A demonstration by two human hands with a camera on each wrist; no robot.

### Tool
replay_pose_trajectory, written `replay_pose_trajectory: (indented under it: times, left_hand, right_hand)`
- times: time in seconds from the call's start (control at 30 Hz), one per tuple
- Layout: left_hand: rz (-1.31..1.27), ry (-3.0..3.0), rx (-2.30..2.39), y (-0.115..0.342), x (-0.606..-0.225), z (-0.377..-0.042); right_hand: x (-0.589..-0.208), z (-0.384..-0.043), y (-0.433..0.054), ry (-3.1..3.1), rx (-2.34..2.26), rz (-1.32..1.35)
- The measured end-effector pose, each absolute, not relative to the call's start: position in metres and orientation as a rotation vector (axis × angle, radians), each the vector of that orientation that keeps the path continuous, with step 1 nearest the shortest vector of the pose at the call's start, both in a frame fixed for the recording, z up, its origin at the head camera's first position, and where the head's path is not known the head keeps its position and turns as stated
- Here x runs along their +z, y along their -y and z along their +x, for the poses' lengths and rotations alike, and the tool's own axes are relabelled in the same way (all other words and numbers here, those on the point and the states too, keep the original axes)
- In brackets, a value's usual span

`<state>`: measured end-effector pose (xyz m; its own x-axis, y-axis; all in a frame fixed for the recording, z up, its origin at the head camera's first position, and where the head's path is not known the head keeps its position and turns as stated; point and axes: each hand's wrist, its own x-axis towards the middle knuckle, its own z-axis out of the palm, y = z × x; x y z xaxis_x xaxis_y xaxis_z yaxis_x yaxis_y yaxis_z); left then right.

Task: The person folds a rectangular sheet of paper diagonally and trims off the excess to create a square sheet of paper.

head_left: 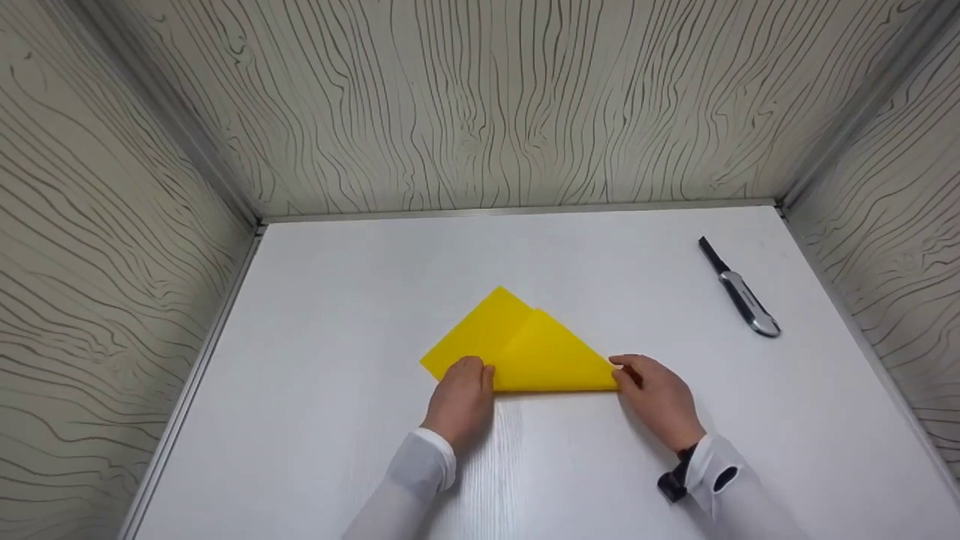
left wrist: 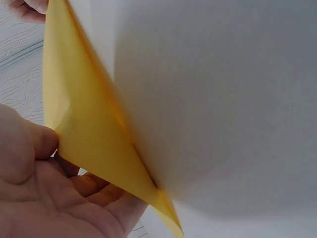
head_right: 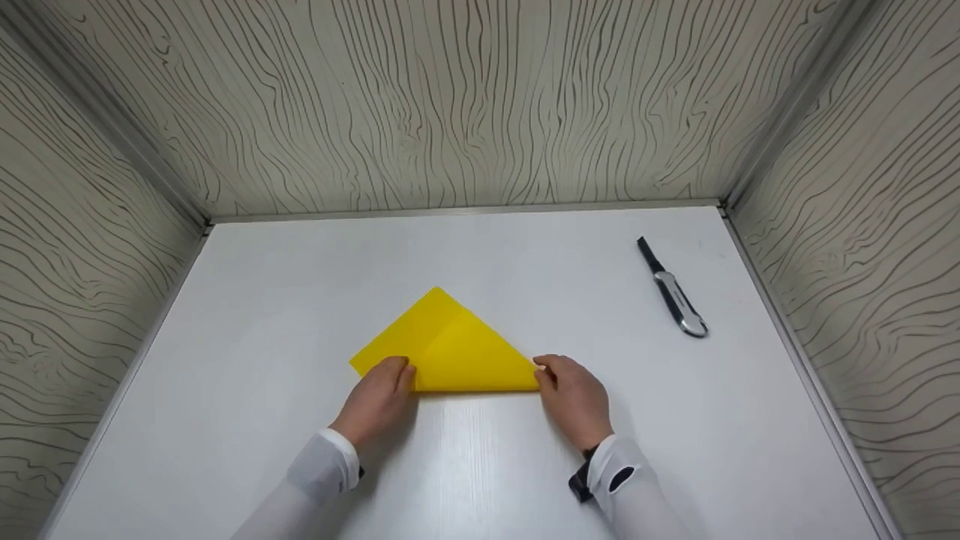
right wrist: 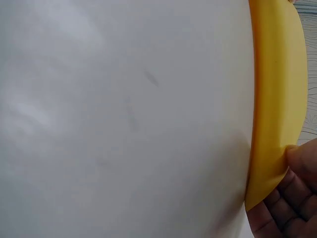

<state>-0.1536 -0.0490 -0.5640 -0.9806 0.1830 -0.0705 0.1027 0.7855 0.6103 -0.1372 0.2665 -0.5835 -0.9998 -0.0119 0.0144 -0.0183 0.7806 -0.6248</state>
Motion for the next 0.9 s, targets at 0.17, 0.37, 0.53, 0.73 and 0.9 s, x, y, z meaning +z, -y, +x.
replay_pose_trajectory:
  times: [0.17,0.37,0.53,0.73,0.9]
  left_hand:
    - [0.142,-2.708,1.142,0.052,-0.563,-0.155]
    - [0.129,-2.765,1.087,0.05,-0.566,-0.156]
    - [0.31,-2.887,0.86,0.044,-0.572,-0.153]
    - [0.516,-2.991,0.668,0.039,-0.576,-0.152]
    - [0.588,-3.047,0.583,0.038,-0.578,-0.152]
  right_hand:
    - [-0.582,-0.138,-0.268,2.969,1.022,0.04]
    - [-0.579,-0.139,-0.267,2.995,1.015,0.032]
    - [-0.577,-0.142,-0.266,3.02,1.03,0.007]
    - [-0.575,-0.146,-0.265,3.043,1.019,0.0]
    - [-0.574,-0.148,-0.265,3.054,1.005,0.005]
